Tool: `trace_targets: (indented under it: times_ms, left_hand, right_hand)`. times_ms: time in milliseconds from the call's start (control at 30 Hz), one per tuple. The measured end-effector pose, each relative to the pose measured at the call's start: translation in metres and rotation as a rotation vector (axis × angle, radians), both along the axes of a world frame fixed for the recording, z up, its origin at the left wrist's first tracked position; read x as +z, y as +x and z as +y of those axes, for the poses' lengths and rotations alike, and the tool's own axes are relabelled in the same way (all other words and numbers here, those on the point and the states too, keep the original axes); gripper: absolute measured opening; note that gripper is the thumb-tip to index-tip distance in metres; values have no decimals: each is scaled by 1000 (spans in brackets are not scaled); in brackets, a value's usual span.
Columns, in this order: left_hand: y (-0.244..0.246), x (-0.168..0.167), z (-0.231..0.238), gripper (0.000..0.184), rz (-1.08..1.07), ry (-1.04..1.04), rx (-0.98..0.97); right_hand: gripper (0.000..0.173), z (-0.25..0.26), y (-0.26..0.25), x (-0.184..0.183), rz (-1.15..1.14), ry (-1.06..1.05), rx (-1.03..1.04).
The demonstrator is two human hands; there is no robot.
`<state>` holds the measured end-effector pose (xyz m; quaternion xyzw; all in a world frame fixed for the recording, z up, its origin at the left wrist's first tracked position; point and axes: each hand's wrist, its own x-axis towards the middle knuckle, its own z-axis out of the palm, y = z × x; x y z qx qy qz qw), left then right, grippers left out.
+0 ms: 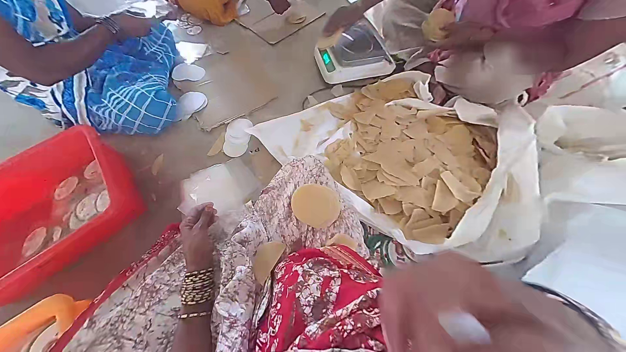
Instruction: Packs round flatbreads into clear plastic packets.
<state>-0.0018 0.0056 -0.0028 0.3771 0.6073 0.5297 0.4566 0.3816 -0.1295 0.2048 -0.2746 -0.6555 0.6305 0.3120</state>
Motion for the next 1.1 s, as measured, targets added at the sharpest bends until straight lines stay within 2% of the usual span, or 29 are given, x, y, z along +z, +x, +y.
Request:
trace_targets:
  times_ms: [67, 100, 167, 233, 300, 367, 400, 500, 667, 800, 867, 933, 1033, 1100]
  left_hand:
    - [0, -1, -1, 11, -15, 3, 26]
    - [0, -2, 0, 10, -26, -5, 41]
    - [-1, -3, 1, 9, -43, -14, 53]
    - [-2, -2, 2, 9, -58, -11, 59]
    - [0, 0, 1, 10, -47, -14, 65]
    - [1, 2, 0, 11, -40, -16, 69]
    - [1, 2, 1, 10, -36, -15, 64]
    - [1, 1, 1, 10, -42, -12, 54]
    - [1, 2, 0, 8, -57, -18, 90]
    - [1, 2, 0, 8, -67, -15, 93]
    - [1, 2, 0, 7, -65, -10, 89]
    - [2, 3, 0, 5, -54, -17, 82]
    - [2, 5, -1, 8, -47, -32, 82]
    - [2, 6, -1, 8, -51, -34, 82]
  right_hand:
    - [29, 12, 30, -52, -528, -32, -293]
    - [27, 13, 44, -76, -825, -104, -325]
    - [41, 8, 61, -122, -1285, -347, -199]
    - [61, -9, 62, -161, -1534, -520, -128]
    - [80, -30, 55, -185, -1660, -572, -191]
    - [90, -41, 54, -197, -1672, -589, -286]
    - [89, -43, 56, -198, -1652, -582, -308]
    - [74, -43, 64, -196, -1590, -588, -340]
    - [49, -36, 61, -194, -1631, -611, -335]
    - [41, -21, 64, -164, -1680, -545, -263]
    - [35, -6, 68, -136, -1584, -531, -229]
    - [31, 14, 76, -107, -1455, -442, -285]
    - [14, 56, 84, -77, -1118, -251, -580]
    - [4, 95, 78, -64, -831, -206, -760]
